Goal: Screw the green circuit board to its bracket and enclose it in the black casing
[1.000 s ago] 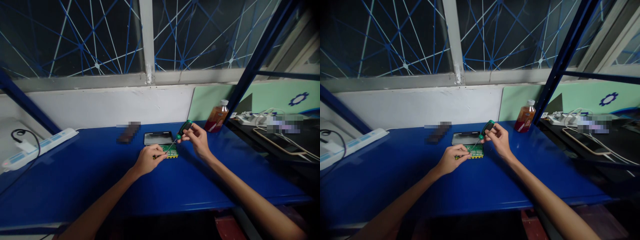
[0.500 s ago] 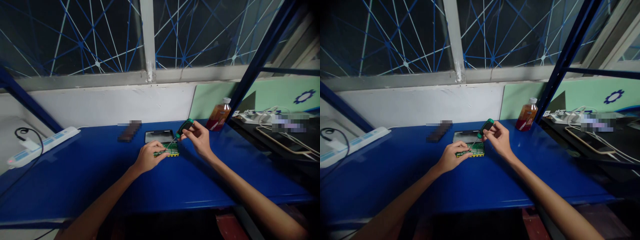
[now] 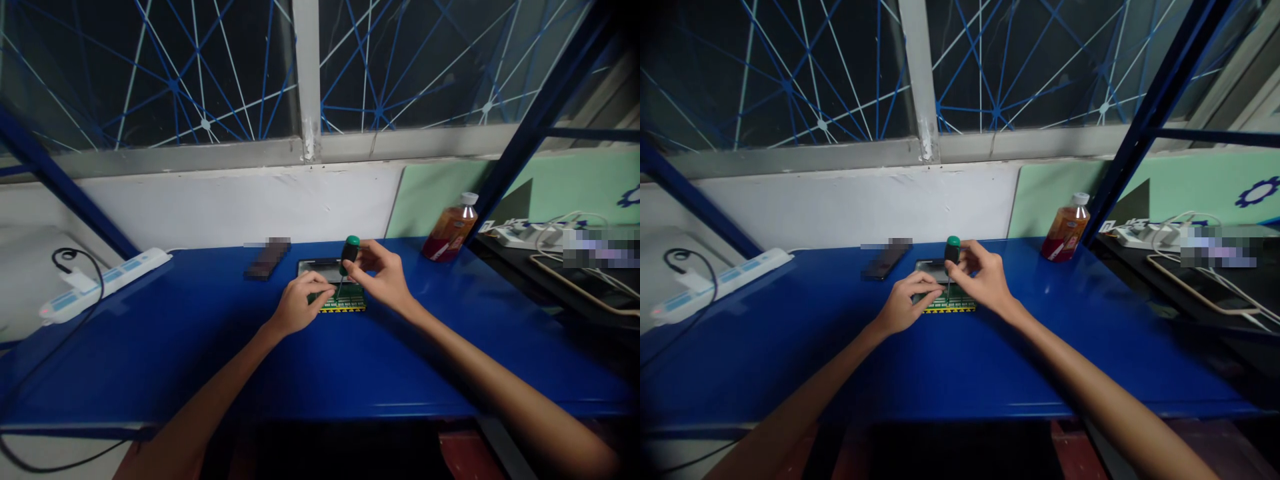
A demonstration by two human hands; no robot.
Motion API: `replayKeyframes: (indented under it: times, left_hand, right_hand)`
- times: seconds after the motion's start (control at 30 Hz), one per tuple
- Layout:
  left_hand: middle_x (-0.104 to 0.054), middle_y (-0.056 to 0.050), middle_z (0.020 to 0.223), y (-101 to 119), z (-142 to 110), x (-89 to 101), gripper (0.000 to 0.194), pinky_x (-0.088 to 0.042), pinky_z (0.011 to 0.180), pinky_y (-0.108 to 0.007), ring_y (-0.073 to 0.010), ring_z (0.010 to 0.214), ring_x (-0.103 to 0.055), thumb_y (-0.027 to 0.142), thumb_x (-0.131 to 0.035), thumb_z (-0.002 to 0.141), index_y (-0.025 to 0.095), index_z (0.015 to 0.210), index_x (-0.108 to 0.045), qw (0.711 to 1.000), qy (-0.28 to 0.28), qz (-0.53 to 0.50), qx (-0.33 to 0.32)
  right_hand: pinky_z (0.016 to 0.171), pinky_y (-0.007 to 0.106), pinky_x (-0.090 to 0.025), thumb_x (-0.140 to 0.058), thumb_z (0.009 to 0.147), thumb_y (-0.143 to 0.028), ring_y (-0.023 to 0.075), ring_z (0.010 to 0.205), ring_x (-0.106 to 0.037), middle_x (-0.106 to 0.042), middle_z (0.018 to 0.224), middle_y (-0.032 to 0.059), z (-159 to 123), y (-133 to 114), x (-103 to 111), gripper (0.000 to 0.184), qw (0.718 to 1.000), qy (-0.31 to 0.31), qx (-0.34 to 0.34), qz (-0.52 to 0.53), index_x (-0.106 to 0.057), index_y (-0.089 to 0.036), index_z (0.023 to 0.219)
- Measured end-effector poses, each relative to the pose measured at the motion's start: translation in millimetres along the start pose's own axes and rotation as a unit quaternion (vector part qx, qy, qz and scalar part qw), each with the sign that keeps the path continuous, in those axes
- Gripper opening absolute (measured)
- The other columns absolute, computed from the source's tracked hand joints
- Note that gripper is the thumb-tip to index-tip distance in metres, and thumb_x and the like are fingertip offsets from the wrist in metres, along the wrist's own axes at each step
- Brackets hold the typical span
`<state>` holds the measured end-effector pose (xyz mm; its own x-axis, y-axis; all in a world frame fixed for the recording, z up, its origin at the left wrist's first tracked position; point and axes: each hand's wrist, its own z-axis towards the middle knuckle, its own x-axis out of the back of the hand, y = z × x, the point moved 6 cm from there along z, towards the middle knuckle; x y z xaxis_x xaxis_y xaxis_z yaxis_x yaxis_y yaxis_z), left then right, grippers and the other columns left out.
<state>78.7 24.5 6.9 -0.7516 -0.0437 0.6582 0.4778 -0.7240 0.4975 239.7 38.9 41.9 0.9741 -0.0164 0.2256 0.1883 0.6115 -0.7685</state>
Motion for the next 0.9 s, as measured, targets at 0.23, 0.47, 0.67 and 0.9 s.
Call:
replayKeyframes:
  times: [0.23,0.47,0.67,0.9]
  left_hand:
    - [-0.065,-0.005,0.087,0.1,-0.2,-2.7,0.017,-0.047,0.076,-0.032,-0.0175,0.083,-0.059,0.022,-0.055,0.089,0.02,0.094,-0.072,1.0,-0.014,0.004,0.002]
    - [-0.066,-0.004,0.088,-1.6,-1.1,-6.0,0.016,-0.048,0.078,-0.031,-0.0173,0.083,-0.06,0.021,-0.056,0.088,0.02,0.092,-0.072,1.0,-0.022,0.004,0.009]
    - [-0.066,-0.004,0.091,-5.3,-2.8,-10.7,0.016,-0.048,0.078,-0.03,-0.0174,0.086,-0.06,0.02,-0.058,0.087,0.022,0.095,-0.072,0.999,-0.037,0.009,0.018]
    - [-0.066,-0.004,0.091,-6.7,-2.9,-13.4,0.015,-0.049,0.079,-0.032,-0.0183,0.087,-0.061,0.021,-0.058,0.087,0.022,0.092,-0.072,0.999,-0.036,0.008,0.018]
  right_hand:
    - [0.055,0.029,-0.053,-0.063,0.079,-0.035,0.0127,0.058,-0.058,-0.059,0.07,-0.0015,-4.7,2.9,-2.2,0.03,1.0,-0.011,0.007,-0.022,-0.055,-0.02,0.103]
    - [0.055,0.028,-0.053,-0.064,0.078,-0.031,0.0121,0.057,-0.058,-0.061,0.072,-0.0006,-5.3,-0.1,-3.9,0.028,1.0,-0.019,0.018,-0.016,-0.055,-0.02,0.102]
    - [0.056,0.027,-0.052,-0.065,0.078,-0.029,0.0117,0.058,-0.058,-0.06,0.072,-0.0009,-5.5,-4.6,-3.9,0.026,0.999,-0.03,0.033,-0.026,-0.056,-0.019,0.101]
    - [0.056,0.028,-0.054,-0.064,0.078,-0.033,0.0119,0.057,-0.058,-0.061,0.073,-0.001,-6.7,-3.2,-7.7,0.029,0.999,-0.038,0.02,-0.02,-0.055,-0.02,0.102]
